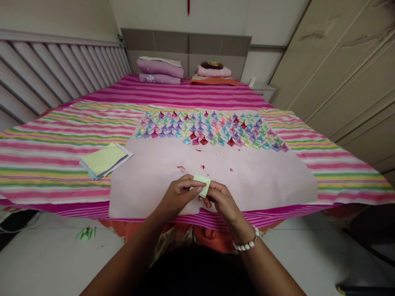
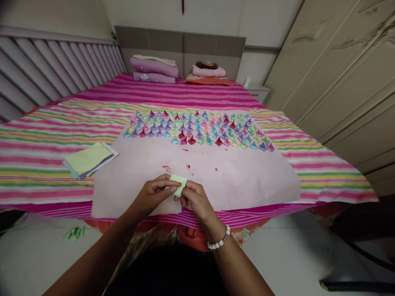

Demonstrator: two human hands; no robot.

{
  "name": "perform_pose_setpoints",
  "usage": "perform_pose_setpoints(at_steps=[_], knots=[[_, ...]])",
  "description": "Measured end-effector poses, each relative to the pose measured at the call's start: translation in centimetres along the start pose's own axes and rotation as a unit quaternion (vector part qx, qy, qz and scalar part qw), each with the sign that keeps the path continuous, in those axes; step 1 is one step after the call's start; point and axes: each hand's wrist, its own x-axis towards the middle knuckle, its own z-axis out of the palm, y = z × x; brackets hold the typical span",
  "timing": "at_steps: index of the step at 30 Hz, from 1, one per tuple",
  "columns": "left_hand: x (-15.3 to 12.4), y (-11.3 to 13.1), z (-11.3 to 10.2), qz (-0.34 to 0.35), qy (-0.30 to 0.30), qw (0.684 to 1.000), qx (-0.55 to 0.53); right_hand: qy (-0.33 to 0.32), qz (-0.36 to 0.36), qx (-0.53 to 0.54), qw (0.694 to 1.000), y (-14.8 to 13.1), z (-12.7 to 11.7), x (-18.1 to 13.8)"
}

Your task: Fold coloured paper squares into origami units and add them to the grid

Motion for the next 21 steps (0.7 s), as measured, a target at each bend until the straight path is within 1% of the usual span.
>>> perform_pose_setpoints(at_steps=[3,5,8,10,14,16,18,21], knots=[[0.08,-0.09,0.05,0.001,0.021,1.0,0.001,-0.024,-0.022,0.001,0.999,0.03,-0.3,-0.08],[0.06,0.01,0.15,0.002,0.031,1.0,0.004,-0.03,-0.029,-0.017,0.999,0.13,-0.46,-0.09],[0.0,0.2,0.53,-0.029,0.041,0.998,-0.024,0.01,-0.011,-0.055,0.998,0.41,-0.5,0.06],[0.02,0.21,0.83,-0.057,0.06,0.995,-0.055,0.039,-0.007,-0.07,0.997,0.57,-0.4,0.19],[0.16,0.04,0.9,-0.109,0.112,0.982,-0.103,0.044,-0.02,-0.085,0.995,0.47,-0.16,0.26],[0.23,0.09,0.6,-0.135,0.128,0.976,-0.112,0.056,-0.031,-0.1,0.993,0.32,-0.15,0.26],[0.28,0.24,0.24,-0.15,0.142,0.972,-0.109,0.085,-0.056,-0.106,0.989,0.23,-0.25,0.3],[0.36,0.36,0.03,-0.147,0.152,0.971,-0.115,0.129,-0.086,-0.085,0.984,0.27,-0.42,0.45]])
